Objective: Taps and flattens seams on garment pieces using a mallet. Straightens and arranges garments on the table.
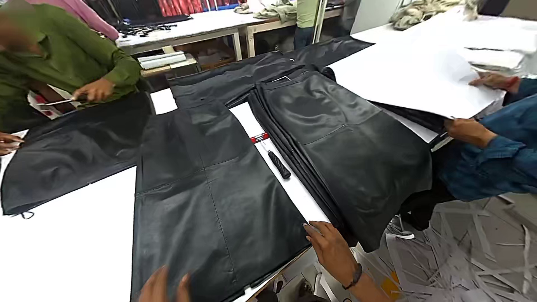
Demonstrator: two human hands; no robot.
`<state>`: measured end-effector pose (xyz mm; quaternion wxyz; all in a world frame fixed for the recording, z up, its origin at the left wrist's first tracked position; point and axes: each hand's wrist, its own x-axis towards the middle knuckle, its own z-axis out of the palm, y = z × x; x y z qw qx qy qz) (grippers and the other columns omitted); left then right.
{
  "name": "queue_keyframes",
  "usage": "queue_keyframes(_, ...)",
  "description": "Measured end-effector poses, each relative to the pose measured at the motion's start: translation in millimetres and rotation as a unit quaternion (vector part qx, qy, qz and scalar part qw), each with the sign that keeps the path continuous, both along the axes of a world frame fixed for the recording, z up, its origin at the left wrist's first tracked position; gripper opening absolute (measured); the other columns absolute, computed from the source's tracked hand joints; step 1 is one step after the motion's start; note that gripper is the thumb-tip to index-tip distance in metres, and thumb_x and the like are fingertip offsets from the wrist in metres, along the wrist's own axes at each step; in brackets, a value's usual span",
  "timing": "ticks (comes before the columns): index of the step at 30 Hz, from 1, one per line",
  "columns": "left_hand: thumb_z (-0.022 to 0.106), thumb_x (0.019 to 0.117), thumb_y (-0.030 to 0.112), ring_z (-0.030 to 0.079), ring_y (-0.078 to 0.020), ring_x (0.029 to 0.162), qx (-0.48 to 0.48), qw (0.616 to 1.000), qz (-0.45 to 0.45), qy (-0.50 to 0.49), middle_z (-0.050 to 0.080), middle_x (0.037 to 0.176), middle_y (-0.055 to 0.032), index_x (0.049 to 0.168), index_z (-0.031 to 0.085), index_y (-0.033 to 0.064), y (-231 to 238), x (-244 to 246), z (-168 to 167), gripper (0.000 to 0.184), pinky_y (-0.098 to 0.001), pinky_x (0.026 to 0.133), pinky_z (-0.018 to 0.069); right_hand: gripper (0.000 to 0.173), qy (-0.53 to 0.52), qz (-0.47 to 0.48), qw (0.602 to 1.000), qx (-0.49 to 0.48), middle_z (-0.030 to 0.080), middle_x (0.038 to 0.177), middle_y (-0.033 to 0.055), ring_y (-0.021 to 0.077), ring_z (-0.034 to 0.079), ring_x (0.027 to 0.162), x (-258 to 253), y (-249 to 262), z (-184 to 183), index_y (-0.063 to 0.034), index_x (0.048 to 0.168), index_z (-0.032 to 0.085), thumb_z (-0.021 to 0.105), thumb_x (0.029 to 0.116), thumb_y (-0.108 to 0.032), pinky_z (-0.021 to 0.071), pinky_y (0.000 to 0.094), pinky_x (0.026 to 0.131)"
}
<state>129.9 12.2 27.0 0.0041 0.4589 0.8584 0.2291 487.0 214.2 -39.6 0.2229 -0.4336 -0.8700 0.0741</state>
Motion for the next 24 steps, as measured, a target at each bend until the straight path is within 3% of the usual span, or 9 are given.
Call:
queue_keyframes(3,0.057,0.1020,0.041,0.053,-0.0410,0.137,0.047,0.986,-0.161,0.015,0.057,0.144,-0.0248,0.135,0.063,-0.0015,78,58,1,0.055,-0.0557,0.113,0.0438,0.035,0.005,-0.001,1.000,0.008,0.068,0.131,0.0119,0.0312,0.064,0.122,0,-5,0,-0.0147,0.128,0.072,0.050,0.1028,-0.024,0.0544,0.0462,0.100)
queue_keyframes(7,0.043,0.1007,0.065,0.038,-0.0337,0.150,-0.012,0.942,-0.330,0.061,0.045,0.159,-0.0114,0.148,0.056,0.0192,144,125,-41,0.067,-0.0621,0.121,0.0285,0.037,0.039,0.013,0.999,0.034,0.068,0.134,0.0105,0.0280,0.062,0.129,-15,-4,17,-0.0086,0.129,0.071,0.049,0.0989,-0.010,0.0530,0.0436,0.105)
queue_keyframes(9,0.027,0.1019,0.069,0.027,-0.0316,0.155,-0.079,0.924,-0.365,0.082,0.033,0.167,-0.0062,0.156,0.045,0.0282,149,137,-64,0.071,-0.0648,0.123,0.0176,0.041,0.022,0.031,0.999,0.039,0.062,0.143,0.0094,0.0261,0.054,0.138,-31,0,23,-0.0074,0.136,0.066,0.043,0.1069,-0.026,0.0460,0.0428,0.114)
queue_keyframes(11,0.020,0.1014,0.070,0.026,-0.0302,0.156,-0.094,0.920,-0.368,0.091,0.031,0.168,-0.0037,0.157,0.044,0.0313,146,136,-72,0.072,-0.0645,0.124,0.0150,0.063,-0.028,0.038,0.999,0.020,0.047,0.158,0.0096,0.0265,0.038,0.150,-44,9,18,-0.0068,0.149,0.053,0.029,0.1094,-0.050,0.0328,0.0490,0.123)
queue_keyframes(13,0.020,0.1010,0.071,0.026,-0.0299,0.156,-0.098,0.919,-0.369,0.100,0.031,0.168,-0.0037,0.157,0.043,0.0307,140,133,-73,0.073,-0.0636,0.124,0.0155,0.082,-0.111,0.036,0.991,-0.070,0.030,0.168,0.0090,0.0282,0.022,0.157,-47,16,7,-0.0073,0.159,0.037,0.016,0.1048,-0.066,0.0174,0.0572,0.126)
queue_keyframes(16,0.026,0.1011,0.067,0.030,-0.0273,0.154,-0.067,0.925,-0.365,0.078,0.036,0.166,-0.0027,0.156,0.046,0.0201,142,129,-73,0.075,-0.0616,0.124,0.0178,0.089,-0.155,0.035,0.977,-0.142,0.023,0.170,0.0063,0.0290,0.018,0.158,-46,22,9,-0.0103,0.162,0.029,0.012,0.1012,-0.072,0.0106,0.0650,0.124)
queue_keyframes(19,0.039,0.0976,0.035,0.050,-0.0236,0.141,-0.022,0.947,-0.321,-0.003,0.059,0.148,-0.0002,0.144,0.059,0.0136,152,131,-58,0.055,-0.0565,0.118,0.0324,0.085,-0.157,0.035,0.977,-0.142,0.022,0.171,0.0054,0.0295,0.017,0.158,-45,20,6,-0.0106,0.163,0.027,0.015,0.1026,-0.069,0.0083,0.0672,0.123)
queue_keyframes(21,0.042,0.0976,0.020,0.062,-0.0261,0.127,-0.012,0.955,-0.296,-0.013,0.070,0.130,-0.0054,0.132,0.069,0.0115,174,138,-39,0.044,-0.0534,0.111,0.0420,0.084,-0.155,0.032,0.979,-0.130,0.023,0.171,0.0051,0.0295,0.018,0.158,-44,21,4,-0.0109,0.163,0.029,0.015,0.1031,-0.068,0.0091,0.0670,0.123)
queue_keyframes(24,0.033,0.1094,0.033,0.045,-0.0225,0.146,-0.018,0.933,-0.358,0.029,0.058,0.149,-0.0035,0.138,0.065,0.0117,212,145,-35,0.048,-0.0528,0.123,0.0279,0.080,-0.152,0.041,0.981,-0.110,0.028,0.169,0.0054,0.0301,0.019,0.157,-43,21,2,-0.0129,0.160,0.036,0.016,0.1040,-0.065,0.0103,0.0676,0.122)
